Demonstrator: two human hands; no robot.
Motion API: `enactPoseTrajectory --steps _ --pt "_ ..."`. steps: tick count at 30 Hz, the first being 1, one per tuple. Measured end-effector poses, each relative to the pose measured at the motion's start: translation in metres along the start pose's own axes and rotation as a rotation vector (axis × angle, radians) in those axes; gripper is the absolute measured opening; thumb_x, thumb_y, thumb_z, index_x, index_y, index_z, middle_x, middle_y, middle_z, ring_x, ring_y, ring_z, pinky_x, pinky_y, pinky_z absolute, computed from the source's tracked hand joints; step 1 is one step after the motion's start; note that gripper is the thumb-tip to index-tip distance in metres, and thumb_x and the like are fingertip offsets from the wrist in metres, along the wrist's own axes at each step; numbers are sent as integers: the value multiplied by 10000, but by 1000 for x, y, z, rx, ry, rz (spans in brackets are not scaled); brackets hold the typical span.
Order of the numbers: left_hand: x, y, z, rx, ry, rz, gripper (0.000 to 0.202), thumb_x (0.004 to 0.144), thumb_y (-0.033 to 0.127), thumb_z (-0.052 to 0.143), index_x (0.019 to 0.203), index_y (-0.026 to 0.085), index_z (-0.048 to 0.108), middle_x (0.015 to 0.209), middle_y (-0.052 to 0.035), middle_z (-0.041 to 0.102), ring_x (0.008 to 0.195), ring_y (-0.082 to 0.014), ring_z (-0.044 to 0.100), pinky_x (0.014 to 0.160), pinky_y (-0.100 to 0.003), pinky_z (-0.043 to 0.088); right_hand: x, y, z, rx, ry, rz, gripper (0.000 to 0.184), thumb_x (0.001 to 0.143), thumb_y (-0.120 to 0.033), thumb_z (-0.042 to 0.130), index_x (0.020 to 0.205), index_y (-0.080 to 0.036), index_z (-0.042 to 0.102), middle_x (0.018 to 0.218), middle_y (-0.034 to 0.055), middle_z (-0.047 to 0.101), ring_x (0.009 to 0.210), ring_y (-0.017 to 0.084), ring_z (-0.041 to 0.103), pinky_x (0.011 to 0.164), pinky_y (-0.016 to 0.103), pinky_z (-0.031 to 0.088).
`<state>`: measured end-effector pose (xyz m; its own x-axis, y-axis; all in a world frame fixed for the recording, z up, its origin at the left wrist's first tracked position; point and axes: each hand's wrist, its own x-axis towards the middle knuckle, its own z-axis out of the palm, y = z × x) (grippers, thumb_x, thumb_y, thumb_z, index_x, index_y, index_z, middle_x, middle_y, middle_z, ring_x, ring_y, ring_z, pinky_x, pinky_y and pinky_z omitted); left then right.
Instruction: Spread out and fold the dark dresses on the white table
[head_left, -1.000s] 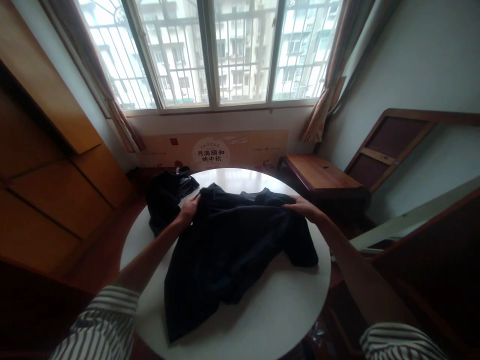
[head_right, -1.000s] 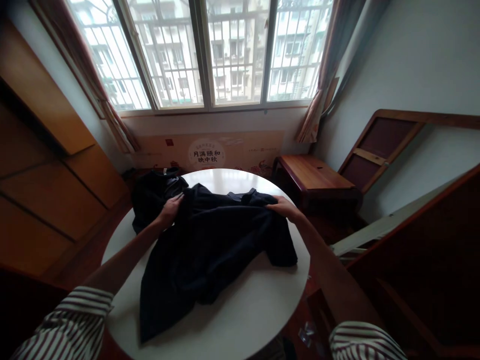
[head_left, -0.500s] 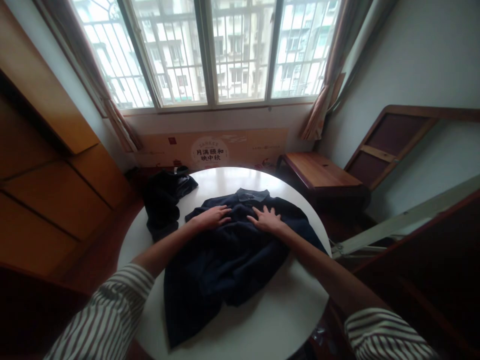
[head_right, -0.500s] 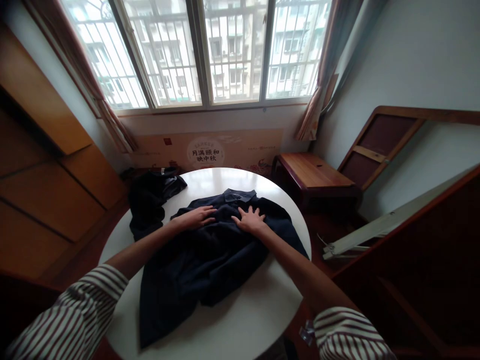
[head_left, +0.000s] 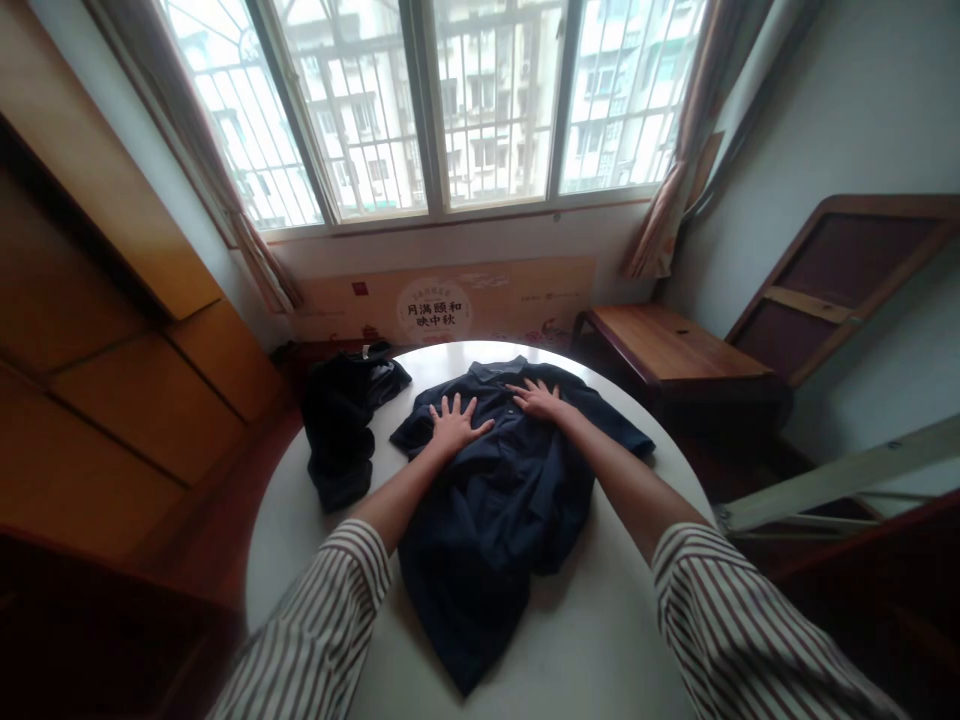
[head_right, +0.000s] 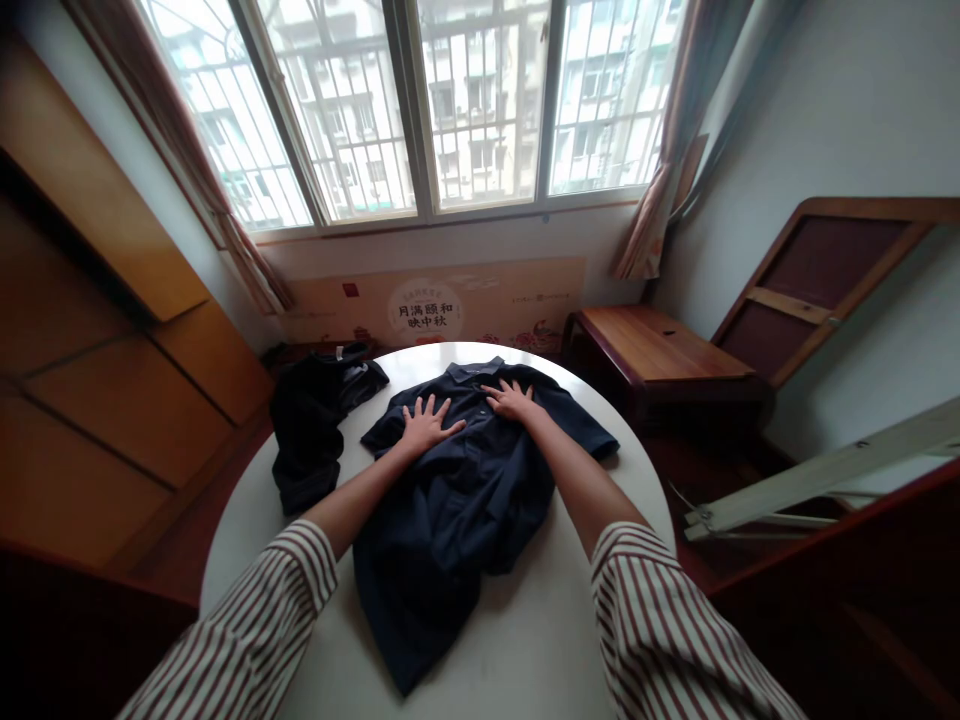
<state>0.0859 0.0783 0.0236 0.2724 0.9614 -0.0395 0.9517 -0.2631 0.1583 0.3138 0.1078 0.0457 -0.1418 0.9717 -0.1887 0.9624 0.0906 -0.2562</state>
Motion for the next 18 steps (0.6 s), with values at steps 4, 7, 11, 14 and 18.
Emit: enactPoseTrajectory --steps 4,7,11,14,18 --pt "13 0 3 -10 34 -44 917 815 846 228 1551 298 253 1631 -129 142 1471 -451 80 1104 -713 57 8 -8 -3 2 74 4 531 1014 -457 297 1528 -326 316 1636 100 146 1473 407 100 1095 698 101" --pt "22 -3 0 -5 27 -57 892 829 826 228 1546 297 270 1630 -122 157 1472 -443 92 1108 -707 60 -13 -18 3 -16 143 16 552 999 -407 358 1529 -258 325 1636 136 114 1470 413 87 1108 658 149" --pt "32 -6 -4 1 23 -64 856 853 790 221 1543 289 284 1627 -114 173 1475 -430 97 1117 -693 55 -80 -21 12 -100 315 -172 488 943 -309 480 1423 -221 485 1565 157 302 1414 367 257 1117 575 228" --pt "37 -7 -6 -11 12 -79 855 851 784 242 1542 282 289 1631 -105 158 1478 -427 81 1122 -688 49 -151 -16 18 -60 468 -307 296 963 -280 433 1109 -154 657 1218 178 579 1142 287 523 985 421 418" --pt "39 -5 -21 -161 35 -51 797 856 736 380 1472 234 433 1591 -143 274 1461 -442 154 1117 -692 86 -239 -18 37 86 433 -318 360 995 -371 408 725 -212 587 788 78 584 732 206 575 693 329 476"
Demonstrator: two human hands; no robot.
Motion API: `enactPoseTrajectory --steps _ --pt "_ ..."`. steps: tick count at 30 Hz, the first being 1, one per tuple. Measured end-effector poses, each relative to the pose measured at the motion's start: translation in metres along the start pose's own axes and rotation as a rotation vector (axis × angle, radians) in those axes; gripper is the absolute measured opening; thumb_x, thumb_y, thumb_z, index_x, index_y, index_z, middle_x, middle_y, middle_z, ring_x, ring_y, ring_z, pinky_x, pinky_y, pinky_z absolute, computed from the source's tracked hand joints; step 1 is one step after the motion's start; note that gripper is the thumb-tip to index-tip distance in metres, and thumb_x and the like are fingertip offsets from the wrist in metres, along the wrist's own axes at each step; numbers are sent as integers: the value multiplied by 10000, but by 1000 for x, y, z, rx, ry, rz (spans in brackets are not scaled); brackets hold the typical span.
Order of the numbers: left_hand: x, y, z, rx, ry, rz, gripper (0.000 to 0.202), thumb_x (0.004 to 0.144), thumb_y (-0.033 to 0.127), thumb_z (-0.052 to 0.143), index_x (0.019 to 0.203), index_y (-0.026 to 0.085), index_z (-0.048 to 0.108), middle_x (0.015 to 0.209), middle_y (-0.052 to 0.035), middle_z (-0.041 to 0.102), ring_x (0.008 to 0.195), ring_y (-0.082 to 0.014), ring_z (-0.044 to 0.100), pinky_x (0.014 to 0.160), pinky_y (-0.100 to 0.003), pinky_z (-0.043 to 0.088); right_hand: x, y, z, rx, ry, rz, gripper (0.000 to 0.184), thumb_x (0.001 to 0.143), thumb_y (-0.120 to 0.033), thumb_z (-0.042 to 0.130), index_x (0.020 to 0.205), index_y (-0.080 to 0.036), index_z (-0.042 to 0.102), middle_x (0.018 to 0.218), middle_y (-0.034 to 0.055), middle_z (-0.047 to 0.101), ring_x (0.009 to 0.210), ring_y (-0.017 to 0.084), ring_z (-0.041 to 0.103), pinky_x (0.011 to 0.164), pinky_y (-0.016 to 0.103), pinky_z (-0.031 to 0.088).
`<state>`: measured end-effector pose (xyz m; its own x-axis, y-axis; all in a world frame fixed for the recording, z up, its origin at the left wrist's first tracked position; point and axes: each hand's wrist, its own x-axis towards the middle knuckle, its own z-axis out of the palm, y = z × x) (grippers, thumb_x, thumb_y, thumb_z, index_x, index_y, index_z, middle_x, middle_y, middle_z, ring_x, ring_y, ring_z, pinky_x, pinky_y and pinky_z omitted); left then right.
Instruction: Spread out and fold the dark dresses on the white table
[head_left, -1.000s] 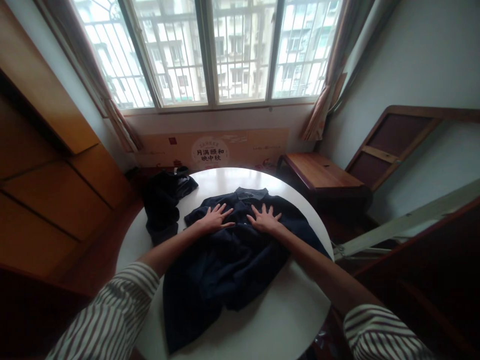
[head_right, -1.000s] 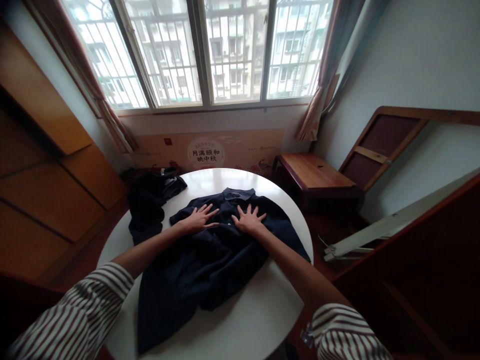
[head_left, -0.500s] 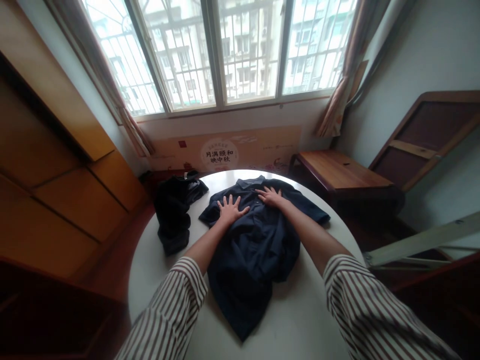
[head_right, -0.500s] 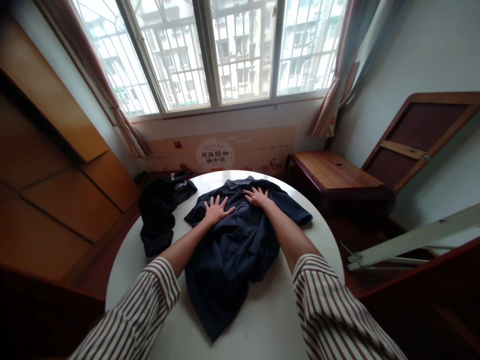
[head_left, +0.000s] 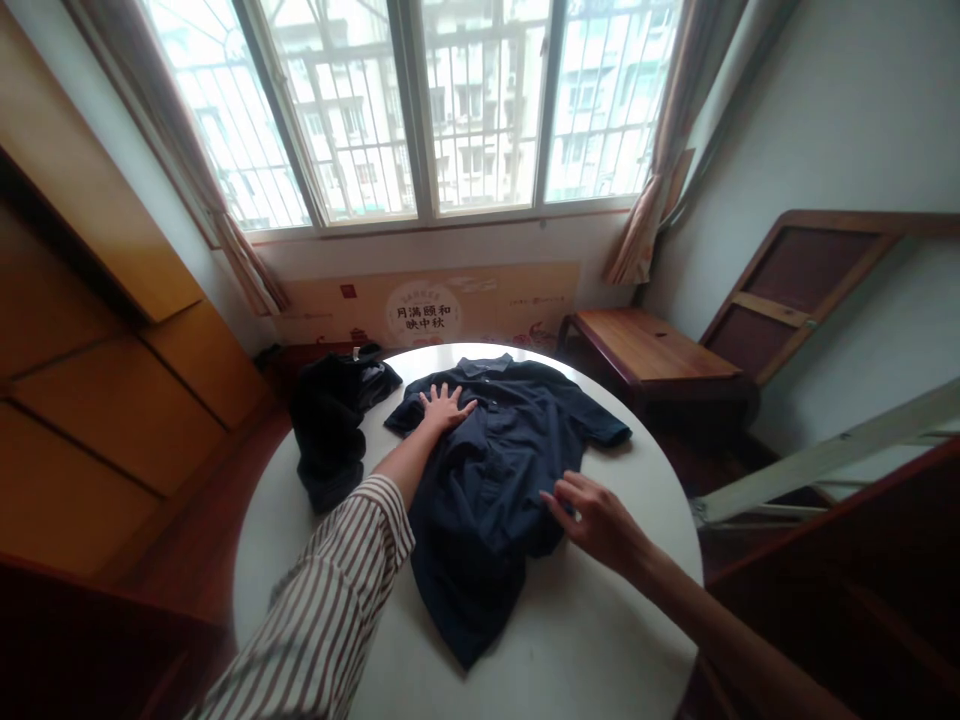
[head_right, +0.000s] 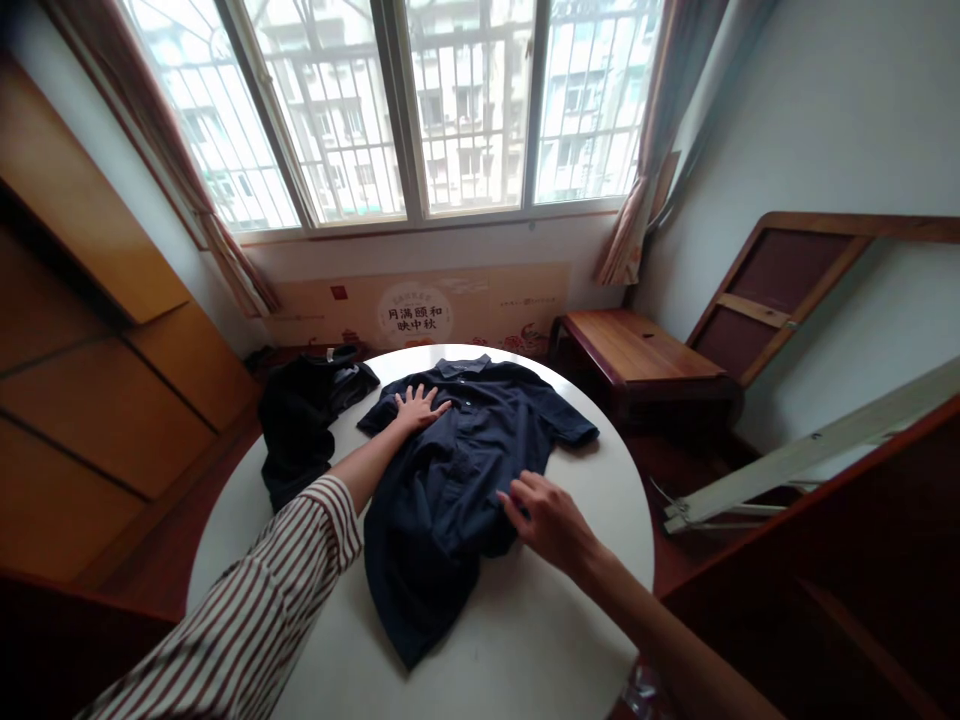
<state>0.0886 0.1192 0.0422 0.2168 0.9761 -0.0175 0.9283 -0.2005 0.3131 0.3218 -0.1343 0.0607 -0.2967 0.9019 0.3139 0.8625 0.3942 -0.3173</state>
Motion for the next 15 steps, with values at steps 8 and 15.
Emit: enactPoseTrajectory --steps 8,15 --pt "-97 -6 -51 -250 180 454 332 972 268 408 1170 141 642 1164 -129 643 1088 -205 607 1013 -356 451 -59 -39 22 25 -14 -37 346 834 -284 668 1163 -197 607 1042 123 634 975 293 577 856 439 498" --pt "-256 -43 -48 -136 -242 1021 606 726 481 785 1241 214 611 1220 -124 617 1087 -272 593 969 -384 491 -24 -48 27 -129 -62 58 308 842 -202 625 1146 -158 628 1065 147 619 979 306 565 864 425 497"
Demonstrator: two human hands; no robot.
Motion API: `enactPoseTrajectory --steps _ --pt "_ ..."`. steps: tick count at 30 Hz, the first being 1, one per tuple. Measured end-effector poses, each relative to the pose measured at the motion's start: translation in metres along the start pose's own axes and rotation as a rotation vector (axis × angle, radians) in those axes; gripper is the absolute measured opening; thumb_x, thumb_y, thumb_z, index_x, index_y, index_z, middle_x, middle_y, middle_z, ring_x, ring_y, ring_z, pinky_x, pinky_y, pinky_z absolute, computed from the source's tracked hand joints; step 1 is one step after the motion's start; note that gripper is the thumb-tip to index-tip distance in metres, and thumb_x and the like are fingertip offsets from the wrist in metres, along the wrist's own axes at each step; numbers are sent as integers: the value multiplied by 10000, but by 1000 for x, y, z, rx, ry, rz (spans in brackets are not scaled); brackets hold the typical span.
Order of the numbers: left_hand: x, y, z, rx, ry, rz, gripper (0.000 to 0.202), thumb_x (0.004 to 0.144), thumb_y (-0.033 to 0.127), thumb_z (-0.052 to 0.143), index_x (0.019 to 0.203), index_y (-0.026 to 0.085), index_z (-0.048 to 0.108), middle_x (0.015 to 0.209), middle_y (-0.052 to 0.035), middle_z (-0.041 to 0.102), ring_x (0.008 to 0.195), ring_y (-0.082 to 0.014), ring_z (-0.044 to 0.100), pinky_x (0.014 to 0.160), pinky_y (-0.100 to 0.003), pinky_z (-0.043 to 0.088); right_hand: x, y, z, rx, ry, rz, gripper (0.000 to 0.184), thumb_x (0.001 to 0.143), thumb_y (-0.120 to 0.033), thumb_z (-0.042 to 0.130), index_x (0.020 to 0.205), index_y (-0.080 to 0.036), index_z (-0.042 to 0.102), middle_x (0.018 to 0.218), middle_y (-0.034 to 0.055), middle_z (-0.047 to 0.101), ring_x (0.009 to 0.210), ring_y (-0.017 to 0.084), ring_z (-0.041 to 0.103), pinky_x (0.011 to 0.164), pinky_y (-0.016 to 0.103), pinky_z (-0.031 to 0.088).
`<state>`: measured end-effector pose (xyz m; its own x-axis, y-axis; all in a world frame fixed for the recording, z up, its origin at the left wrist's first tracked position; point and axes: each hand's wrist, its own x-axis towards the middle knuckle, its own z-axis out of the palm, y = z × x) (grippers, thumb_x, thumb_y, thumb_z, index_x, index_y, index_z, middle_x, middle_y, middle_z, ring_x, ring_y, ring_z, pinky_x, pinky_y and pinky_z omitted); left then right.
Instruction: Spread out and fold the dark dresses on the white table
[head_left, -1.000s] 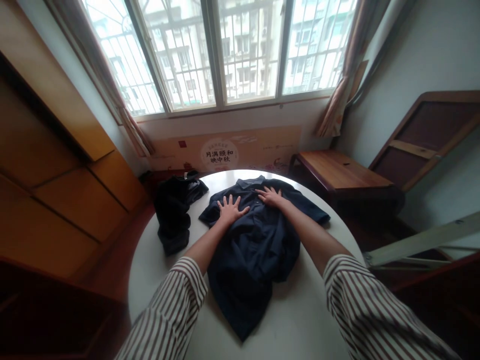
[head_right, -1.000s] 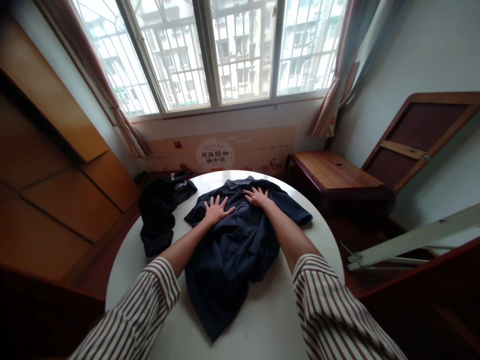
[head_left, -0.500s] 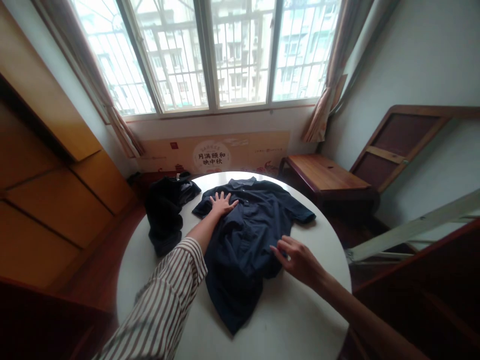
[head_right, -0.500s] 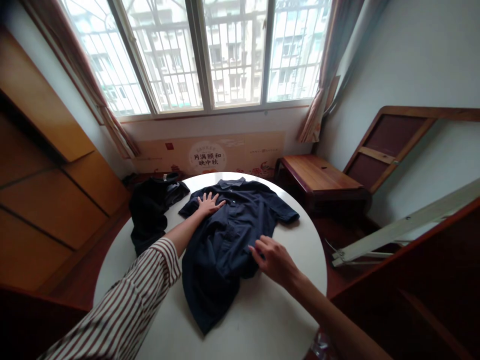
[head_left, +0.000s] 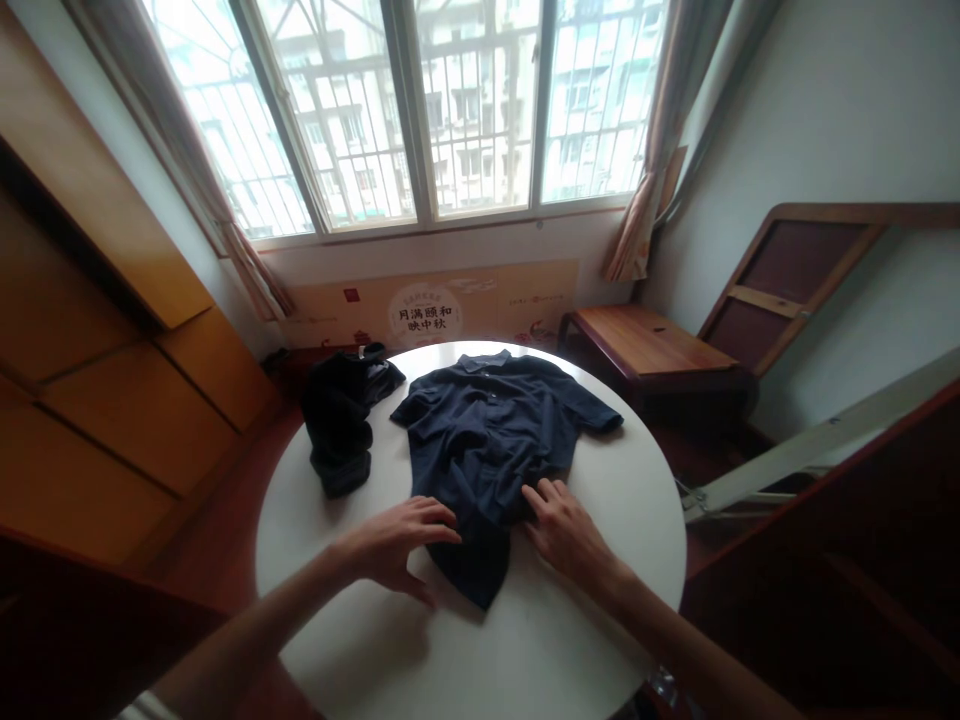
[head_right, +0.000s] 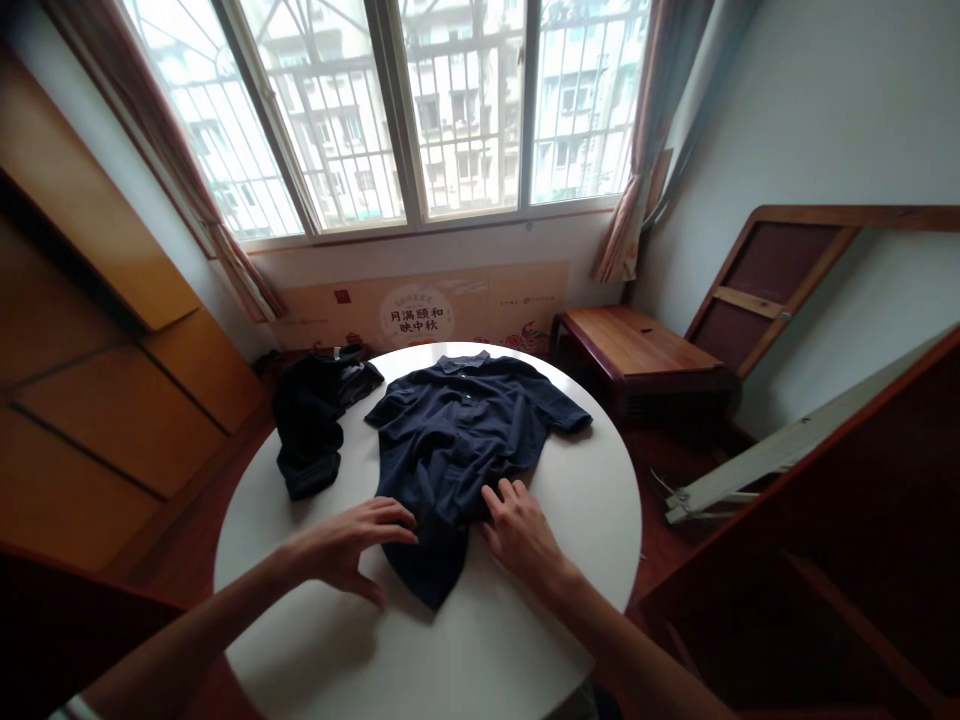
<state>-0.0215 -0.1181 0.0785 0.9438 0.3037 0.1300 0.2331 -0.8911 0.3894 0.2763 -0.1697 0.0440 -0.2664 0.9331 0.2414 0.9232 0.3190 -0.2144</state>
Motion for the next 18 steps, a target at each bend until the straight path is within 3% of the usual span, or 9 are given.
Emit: enactPoseTrajectory --steps 2,4,6,12,14,16,18 --pt "-14 2 14 127 58 -42 462 839 391 692 1247 193 605 1222 -144 620 1080 -276 597 960 -409 494 8 0 -2 -23 -23 -18 154 841 -122 571 962 -164 656 1005 133 618 948 284 573 834 385 497" --pt "-20 -3 23 253 133 -92 283 944 209 512 1205 183 620 1136 -136 654 1005 -242 626 933 -407 503 13 3 -7 18 -25 -47 176 815 -41 521 865 -165 635 964 115 608 920 252 586 807 341 497" --pt "-21 -7 26 331 223 -111 333 955 84 389 1166 189 623 1009 -105 680 908 -207 643 928 -410 505 15 9 -16 122 -19 -82 208 796 -14 502 870 -165 625 949 93 599 881 218 604 786 307 498" --pt "-21 9 3 264 771 -251 232 976 141 400 1131 186 565 956 -81 660 858 -173 650 787 -296 545 3 38 -70 347 120 -101 205 840 -150 497 981 -171 645 915 71 614 794 194 619 744 317 503" --pt "-28 16 -5 246 896 -315 219 967 156 399 1100 185 571 933 -66 666 801 -161 653 740 -274 540 -8 52 -88 399 154 -54 195 847 -221 496 952 -175 654 877 64 626 767 191 618 704 303 500" --pt "-39 21 -9 198 905 -360 204 945 169 420 1057 180 590 884 -47 677 718 -144 647 676 -247 526 -22 66 -101 425 130 30 194 837 -278 495 884 -183 658 812 48 638 713 184 610 659 290 490" --pt "-54 23 -9 129 775 -353 185 916 190 444 973 177 619 817 -36 687 655 -136 636 631 -230 508 -38 78 -108 438 21 84 223 839 -336 487 817 -192 657 724 28 637 655 179 592 626 284 475"
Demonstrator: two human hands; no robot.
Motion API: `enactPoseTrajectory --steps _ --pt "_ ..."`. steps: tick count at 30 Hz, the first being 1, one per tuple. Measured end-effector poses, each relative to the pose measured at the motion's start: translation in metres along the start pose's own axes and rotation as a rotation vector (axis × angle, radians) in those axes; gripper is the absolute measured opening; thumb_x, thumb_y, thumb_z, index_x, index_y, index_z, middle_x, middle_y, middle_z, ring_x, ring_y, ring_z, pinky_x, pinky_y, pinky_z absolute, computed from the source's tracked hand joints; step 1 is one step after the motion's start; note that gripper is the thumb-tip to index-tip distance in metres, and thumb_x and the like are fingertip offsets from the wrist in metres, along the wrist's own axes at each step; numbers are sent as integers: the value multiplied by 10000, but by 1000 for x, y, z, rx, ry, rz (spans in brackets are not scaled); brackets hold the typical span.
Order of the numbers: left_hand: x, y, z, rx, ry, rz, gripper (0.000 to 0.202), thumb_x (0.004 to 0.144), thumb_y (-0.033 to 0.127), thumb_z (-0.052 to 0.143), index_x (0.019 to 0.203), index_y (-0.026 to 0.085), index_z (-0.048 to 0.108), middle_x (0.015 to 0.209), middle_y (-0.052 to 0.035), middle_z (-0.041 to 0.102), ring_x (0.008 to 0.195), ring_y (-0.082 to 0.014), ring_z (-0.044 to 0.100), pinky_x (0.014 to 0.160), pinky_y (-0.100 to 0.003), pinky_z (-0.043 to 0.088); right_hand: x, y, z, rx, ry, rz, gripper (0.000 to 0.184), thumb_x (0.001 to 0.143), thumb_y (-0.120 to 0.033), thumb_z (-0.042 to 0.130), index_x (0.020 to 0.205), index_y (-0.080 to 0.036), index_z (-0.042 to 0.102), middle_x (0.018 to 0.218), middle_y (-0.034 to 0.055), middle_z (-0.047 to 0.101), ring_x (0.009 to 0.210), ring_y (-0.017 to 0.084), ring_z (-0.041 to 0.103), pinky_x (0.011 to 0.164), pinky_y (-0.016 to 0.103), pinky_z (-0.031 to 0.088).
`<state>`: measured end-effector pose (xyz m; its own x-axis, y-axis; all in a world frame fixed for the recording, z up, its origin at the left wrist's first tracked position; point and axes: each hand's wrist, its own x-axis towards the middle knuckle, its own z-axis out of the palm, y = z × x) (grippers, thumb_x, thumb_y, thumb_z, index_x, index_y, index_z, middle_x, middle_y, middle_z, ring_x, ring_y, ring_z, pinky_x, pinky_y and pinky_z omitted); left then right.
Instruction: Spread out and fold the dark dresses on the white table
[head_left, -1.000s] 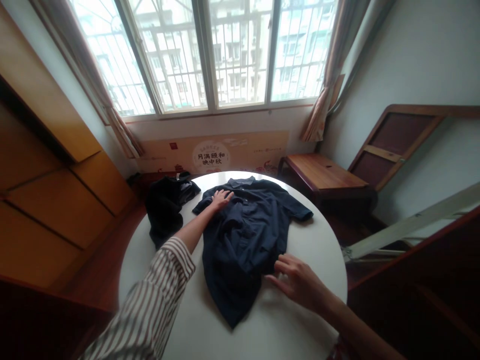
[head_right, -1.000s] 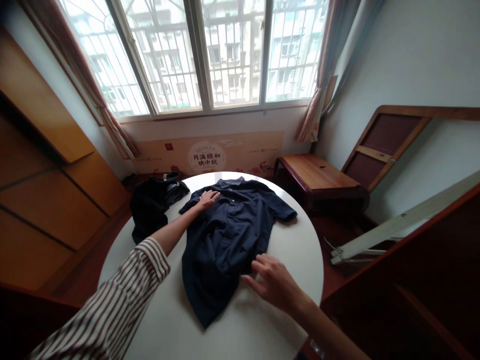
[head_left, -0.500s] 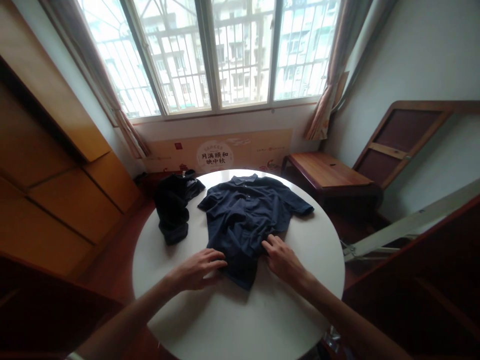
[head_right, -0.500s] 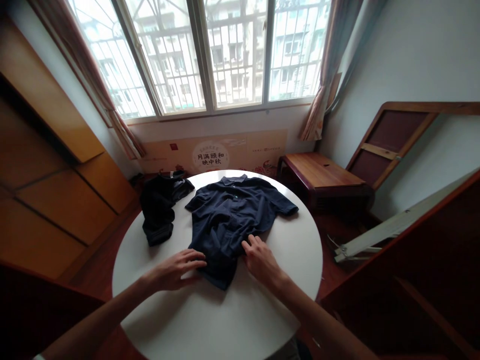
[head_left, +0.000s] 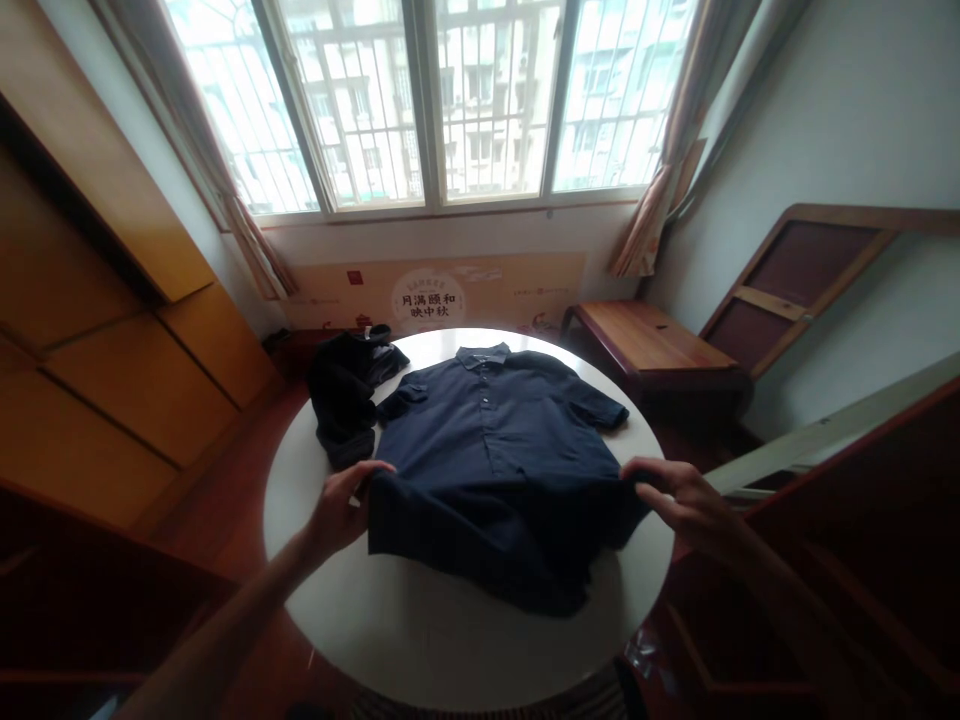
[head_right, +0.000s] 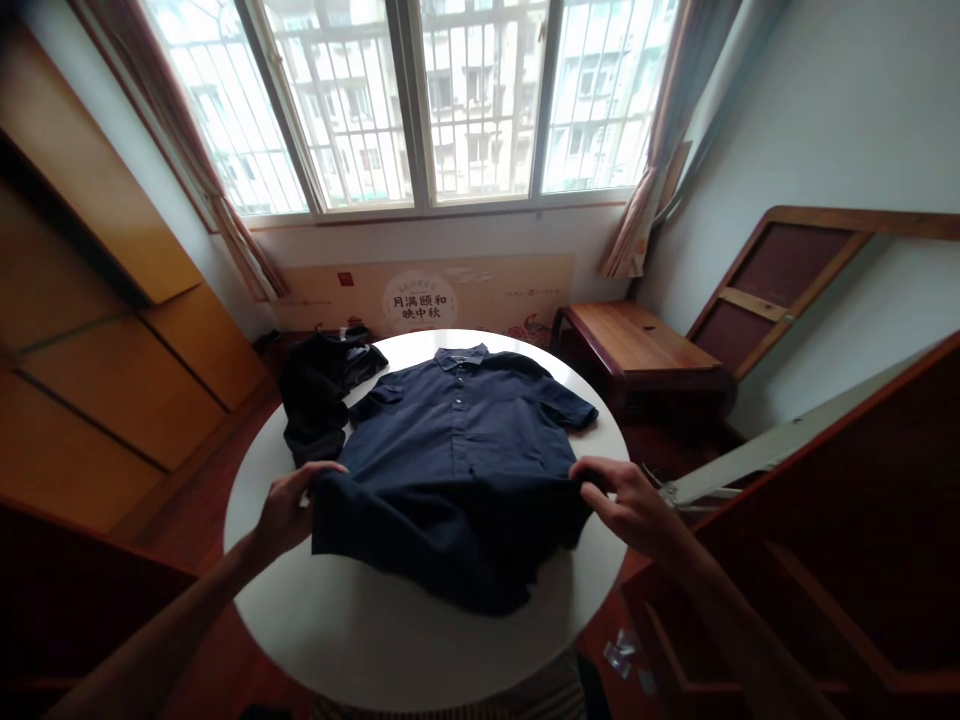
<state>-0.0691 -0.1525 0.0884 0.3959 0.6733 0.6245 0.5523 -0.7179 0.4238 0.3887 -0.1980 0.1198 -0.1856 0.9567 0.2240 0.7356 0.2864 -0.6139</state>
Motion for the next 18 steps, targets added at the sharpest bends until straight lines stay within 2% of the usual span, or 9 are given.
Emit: enactPoseTrajectory --steps 3,5,6,8,10,11,13,15,18 --pt "-16 -7 -11 -134 -336 47 248 897 236 406 807 171 628 676 -30 662 575 -134 609 593 -230 488 -19 9 -7 21 -262 16 346 901 -434 458 788 -196 681 695 27 639 665 183 595 645 283 479" --pt "-18 -11 -12 -204 -466 41 293 894 239 377 730 172 611 590 -13 613 507 -123 564 557 -230 464 -23 10 -5 -1 -366 3 402 930 -498 458 855 -200 717 734 36 652 692 184 604 677 290 491" --pt "-14 -12 -10 -205 -486 25 288 886 223 379 717 172 606 580 -9 601 503 -121 557 557 -231 461 -21 8 -2 -42 -347 3 425 934 -527 460 892 -202 730 757 43 656 692 183 603 686 297 496" --pt "2 -13 4 -143 -448 -32 248 857 164 400 747 172 622 660 -19 635 593 -133 601 623 -240 486 -5 3 7 -176 -198 -4 467 931 -569 459 958 -198 740 832 74 668 719 194 610 721 328 510" --pt "29 -15 28 -67 -400 -82 272 846 122 404 895 170 667 887 -58 697 827 -161 662 808 -273 513 24 -2 22 -300 -78 -56 497 941 -571 437 1012 -182 739 973 119 675 840 227 635 816 371 516" --pt "45 -16 45 -32 -400 -96 318 861 125 397 1011 172 674 1041 -81 696 977 -179 656 925 -303 491 43 -4 32 -337 -74 -89 507 950 -562 423 1070 -176 729 1078 139 667 951 251 634 892 395 503" --pt "77 -21 81 78 -440 -158 402 926 209 385 1255 179 614 1352 -129 576 1265 -239 529 1098 -407 381 84 -5 56 -362 -178 -125 545 960 -560 398 1259 -183 653 1318 149 588 1193 301 553 1043 455 421" --pt "105 -30 116 224 -534 -324 514 971 426 381 1443 242 464 1556 -133 350 1429 -356 311 1127 -590 273 124 0 83 -416 -255 -1 622 948 -615 369 1474 -291 441 1558 91 361 1396 402 329 1098 639 277" --pt "135 -51 157 391 -617 -525 700 912 706 308 1527 371 291 1638 -83 132 1468 -460 84 1070 -754 130 169 17 116 -463 -330 192 697 907 -733 286 1535 -439 215 1650 -5 91 1450 502 51 1030 808 91"
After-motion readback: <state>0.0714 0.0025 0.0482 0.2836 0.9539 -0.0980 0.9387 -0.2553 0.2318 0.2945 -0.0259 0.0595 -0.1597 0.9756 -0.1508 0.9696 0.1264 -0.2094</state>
